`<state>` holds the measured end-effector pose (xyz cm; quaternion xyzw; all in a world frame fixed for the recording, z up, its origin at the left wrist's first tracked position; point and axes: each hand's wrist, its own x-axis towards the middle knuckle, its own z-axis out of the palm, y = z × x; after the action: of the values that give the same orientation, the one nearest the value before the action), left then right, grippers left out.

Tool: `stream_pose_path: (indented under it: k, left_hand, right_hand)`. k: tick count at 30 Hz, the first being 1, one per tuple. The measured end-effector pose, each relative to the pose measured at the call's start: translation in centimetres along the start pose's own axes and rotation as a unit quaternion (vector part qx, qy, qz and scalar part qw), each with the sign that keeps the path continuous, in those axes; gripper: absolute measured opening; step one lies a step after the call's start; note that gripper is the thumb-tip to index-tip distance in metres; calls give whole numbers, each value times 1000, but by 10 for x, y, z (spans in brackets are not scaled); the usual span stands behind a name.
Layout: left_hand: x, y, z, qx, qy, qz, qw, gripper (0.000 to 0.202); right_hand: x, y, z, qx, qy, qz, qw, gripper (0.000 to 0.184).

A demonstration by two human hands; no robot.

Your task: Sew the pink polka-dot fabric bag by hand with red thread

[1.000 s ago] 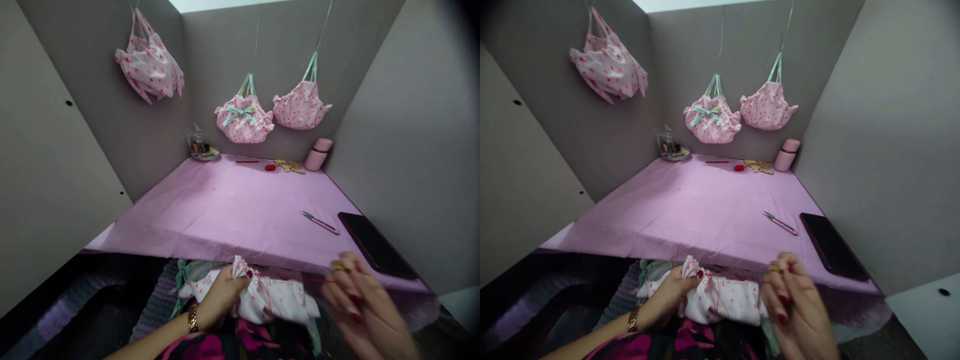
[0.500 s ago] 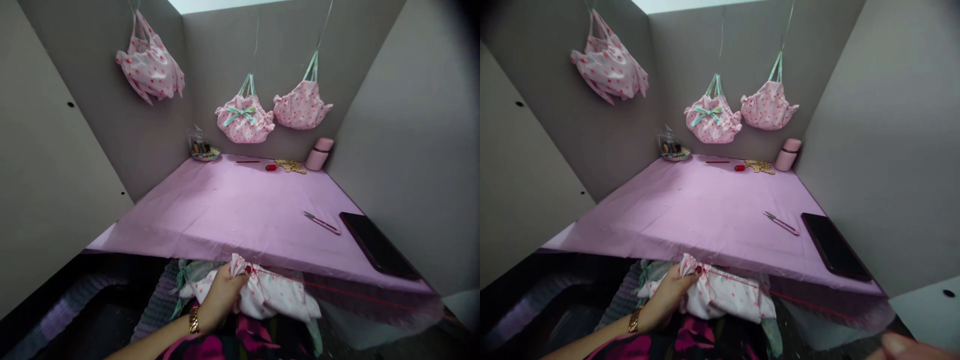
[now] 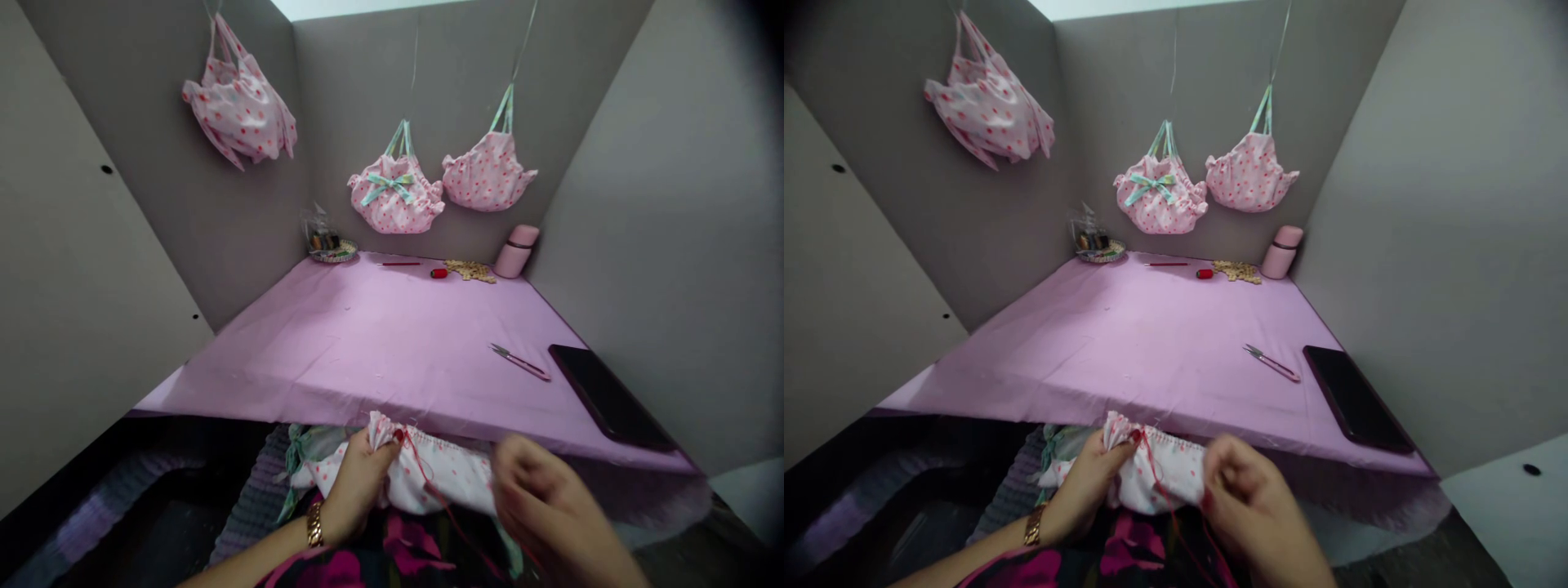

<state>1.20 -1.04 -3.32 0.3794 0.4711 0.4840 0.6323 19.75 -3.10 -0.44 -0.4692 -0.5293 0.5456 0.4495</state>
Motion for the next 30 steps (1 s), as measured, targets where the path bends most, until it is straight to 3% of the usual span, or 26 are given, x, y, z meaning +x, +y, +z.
stream_pose_path:
  k: [5, 10, 14, 18, 23, 26, 30]
  left_hand:
    - [1, 0, 2, -28, -18, 5, 999, 9]
    - [1, 2, 3, -29, -27, -9, 999, 9]
    - [0, 2, 3, -25, -11, -12, 1000, 8]
    - [-1, 0, 1, -16, -14, -8, 1000, 9]
    - [0, -3, -1, -16, -24, 4, 1000, 10]
    - [1, -4, -2, -15, -19, 7, 1000, 9]
    - [1, -5, -2, -24, -16, 13, 1000, 9]
  right_hand:
    - [29, 19, 28, -113, -25, 8, 993, 18]
    - [33, 24, 40, -143, -37, -1, 989, 20]
    - [27, 21, 37, 1, -85, 45, 995, 21]
    - [19, 22, 24, 209, -147, 80, 964, 24]
    - [10, 29, -3, 270, -215, 52, 937, 26]
    - [10, 27, -13, 300, -190, 19, 935, 26]
    - [8, 9, -22, 340, -41, -6, 940, 18]
